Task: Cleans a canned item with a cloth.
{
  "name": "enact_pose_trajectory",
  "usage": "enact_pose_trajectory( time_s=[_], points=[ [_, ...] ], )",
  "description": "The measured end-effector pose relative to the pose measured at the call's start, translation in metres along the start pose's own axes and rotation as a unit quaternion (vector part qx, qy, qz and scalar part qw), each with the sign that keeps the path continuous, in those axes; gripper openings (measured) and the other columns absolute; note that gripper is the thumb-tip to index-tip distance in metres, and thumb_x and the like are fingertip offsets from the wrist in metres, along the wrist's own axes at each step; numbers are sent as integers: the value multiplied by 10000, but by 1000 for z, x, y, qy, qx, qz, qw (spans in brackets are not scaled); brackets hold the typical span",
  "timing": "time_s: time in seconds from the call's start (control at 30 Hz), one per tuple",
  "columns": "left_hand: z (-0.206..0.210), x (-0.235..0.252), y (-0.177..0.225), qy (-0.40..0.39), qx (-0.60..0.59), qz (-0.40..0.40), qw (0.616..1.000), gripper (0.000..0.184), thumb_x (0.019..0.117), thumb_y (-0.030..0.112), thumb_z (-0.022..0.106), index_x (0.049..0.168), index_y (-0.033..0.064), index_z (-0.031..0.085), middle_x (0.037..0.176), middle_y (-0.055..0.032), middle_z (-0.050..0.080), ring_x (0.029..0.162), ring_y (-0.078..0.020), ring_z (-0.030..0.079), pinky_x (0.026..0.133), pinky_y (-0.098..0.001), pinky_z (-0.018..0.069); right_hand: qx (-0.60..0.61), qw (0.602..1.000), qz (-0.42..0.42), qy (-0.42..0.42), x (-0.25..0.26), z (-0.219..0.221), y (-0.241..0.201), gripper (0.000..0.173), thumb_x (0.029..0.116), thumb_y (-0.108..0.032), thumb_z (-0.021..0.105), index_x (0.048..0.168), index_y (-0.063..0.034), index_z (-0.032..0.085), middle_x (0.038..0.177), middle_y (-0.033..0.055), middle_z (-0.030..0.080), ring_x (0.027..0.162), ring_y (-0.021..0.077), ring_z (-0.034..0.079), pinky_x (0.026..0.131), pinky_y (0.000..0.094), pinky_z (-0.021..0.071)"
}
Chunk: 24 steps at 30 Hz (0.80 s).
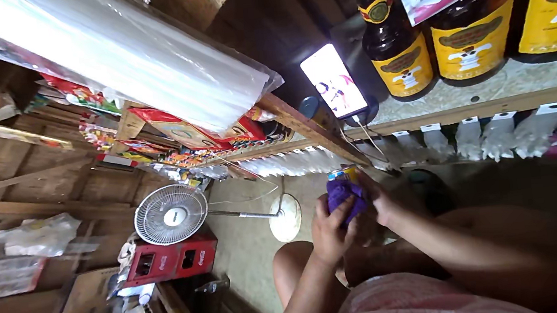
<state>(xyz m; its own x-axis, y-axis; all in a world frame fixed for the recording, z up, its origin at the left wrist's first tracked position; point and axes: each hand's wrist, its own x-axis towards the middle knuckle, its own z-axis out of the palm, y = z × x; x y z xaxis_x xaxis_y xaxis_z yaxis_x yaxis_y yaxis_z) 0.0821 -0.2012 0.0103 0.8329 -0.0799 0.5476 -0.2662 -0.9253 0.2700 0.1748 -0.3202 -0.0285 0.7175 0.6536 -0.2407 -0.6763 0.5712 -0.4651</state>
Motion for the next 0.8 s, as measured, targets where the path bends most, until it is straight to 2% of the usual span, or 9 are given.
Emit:
enact_pose_trajectory(
  time_s=[0.13,0.27,0.37,0.5,0.63,0.7,0.8],
  points=[
    [-2,0,-3,-4,2,10,1000,305,931,356,653,1173,190,737,1167,-228,624,988,-226,671,791,-326,587,-2,1000,-19,-18,2,-2,3,443,1081,-421,351,1388,-122,466,1093,24,677,982,119,675,842,312,583],
    [-6,1,-16,15,-45,-47,998,359,945,332,654,1216,103,710,1202,-238,611,1059,-212,652,883,-333,572,-21,999,29,9,-5,7,-5,459,1102,-392,313,1450,-132,459,1190,73,649,1034,176,667,843,362,584],
    [-7,5,-23,39,-90,-100,990,405,948,310,648,1251,44,690,1203,-226,609,1094,-189,618,947,-321,533,0,999,34,-36,-5,4,-3,494,1088,-430,289,1430,-116,460,1208,91,655,1052,202,678,866,390,596],
    [-4,3,-19,33,-78,-100,991,393,938,293,664,1239,43,699,1180,-219,617,1067,-197,630,918,-330,549,16,998,48,-20,-3,2,-2,504,1096,-443,268,1409,-112,483,1180,89,667,1023,199,688,854,385,599],
    [-3,2,-4,-3,-39,-40,998,349,934,332,661,1191,106,728,1186,-245,622,1004,-220,674,812,-343,593,47,997,54,13,-2,3,-6,516,1099,-465,258,1222,-96,596,1011,64,707,915,166,700,790,347,601],
    [-4,3,-4,-9,-35,-31,999,345,934,332,658,1191,112,729,1185,-243,624,997,-220,678,799,-340,597,51,998,47,9,-2,2,-6,509,1101,-453,251,1220,-94,592,1017,60,704,930,159,695,805,338,596],
    [-6,5,-13,-2,-60,-59,996,374,942,325,661,1213,73,715,1192,-233,627,1037,-207,661,871,-335,578,31,997,61,25,-3,5,-8,491,1102,-456,277,1308,-103,550,1092,72,685,971,179,690,827,367,595]
  ],
)
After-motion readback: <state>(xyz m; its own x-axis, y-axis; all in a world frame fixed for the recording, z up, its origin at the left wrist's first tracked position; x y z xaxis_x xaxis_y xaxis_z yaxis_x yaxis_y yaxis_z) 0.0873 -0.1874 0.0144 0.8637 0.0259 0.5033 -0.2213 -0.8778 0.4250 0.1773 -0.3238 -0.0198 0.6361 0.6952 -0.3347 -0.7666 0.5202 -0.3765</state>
